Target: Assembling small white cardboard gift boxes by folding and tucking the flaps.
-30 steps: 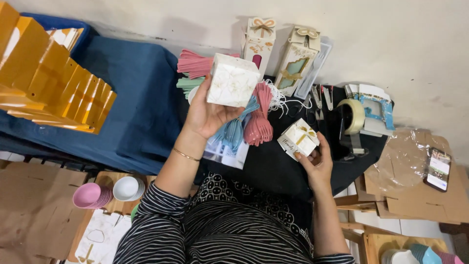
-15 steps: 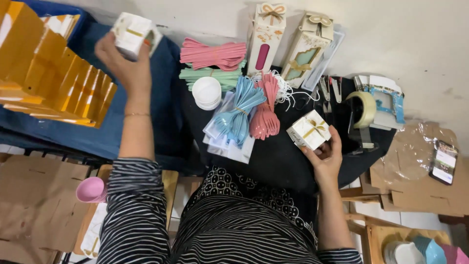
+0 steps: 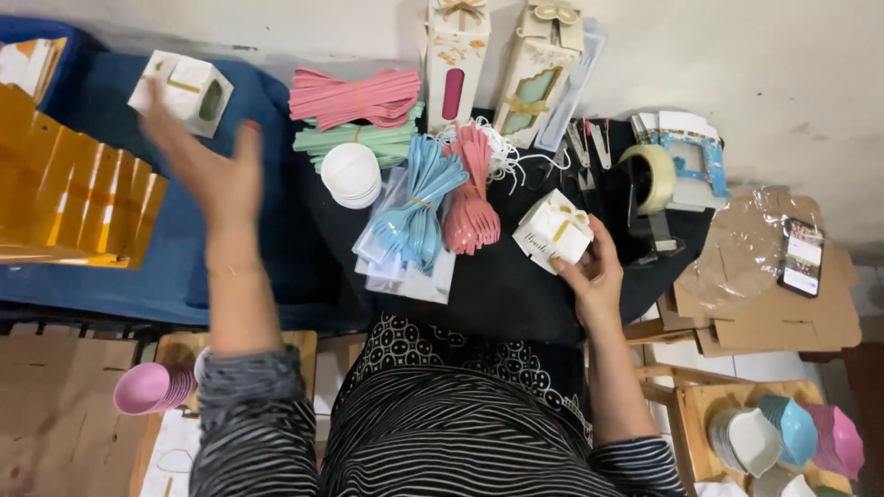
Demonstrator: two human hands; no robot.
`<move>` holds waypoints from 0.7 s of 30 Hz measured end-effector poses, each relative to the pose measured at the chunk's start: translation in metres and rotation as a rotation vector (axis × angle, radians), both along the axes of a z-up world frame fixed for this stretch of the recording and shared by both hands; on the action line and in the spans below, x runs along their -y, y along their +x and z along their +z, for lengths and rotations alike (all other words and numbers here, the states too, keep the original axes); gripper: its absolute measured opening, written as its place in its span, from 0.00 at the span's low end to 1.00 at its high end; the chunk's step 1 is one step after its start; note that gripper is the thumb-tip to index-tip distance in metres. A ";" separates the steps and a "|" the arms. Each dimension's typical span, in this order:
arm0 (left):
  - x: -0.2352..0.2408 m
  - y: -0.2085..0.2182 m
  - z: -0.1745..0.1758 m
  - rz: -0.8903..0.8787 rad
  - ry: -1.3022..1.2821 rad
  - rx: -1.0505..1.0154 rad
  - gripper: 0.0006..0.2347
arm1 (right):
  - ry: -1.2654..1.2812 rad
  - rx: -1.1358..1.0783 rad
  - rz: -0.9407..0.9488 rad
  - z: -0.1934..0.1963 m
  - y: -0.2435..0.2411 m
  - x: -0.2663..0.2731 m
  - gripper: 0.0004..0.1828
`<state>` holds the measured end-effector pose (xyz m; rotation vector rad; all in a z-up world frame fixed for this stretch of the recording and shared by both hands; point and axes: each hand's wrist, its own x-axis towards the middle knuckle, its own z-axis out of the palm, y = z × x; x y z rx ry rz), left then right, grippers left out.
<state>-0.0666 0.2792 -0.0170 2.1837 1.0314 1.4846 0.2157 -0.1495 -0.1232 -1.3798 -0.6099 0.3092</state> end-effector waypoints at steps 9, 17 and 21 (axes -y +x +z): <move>0.226 0.094 0.026 -1.171 -0.072 -0.167 0.35 | 0.067 -0.505 0.322 -0.030 0.002 0.029 0.33; 0.257 0.128 -0.022 -1.279 -0.501 -0.051 0.25 | -0.247 -0.373 0.218 0.048 -0.018 0.035 0.42; 0.255 0.130 -0.039 -1.156 -0.760 -0.054 0.22 | -0.296 0.326 -0.061 0.073 -0.012 0.047 0.18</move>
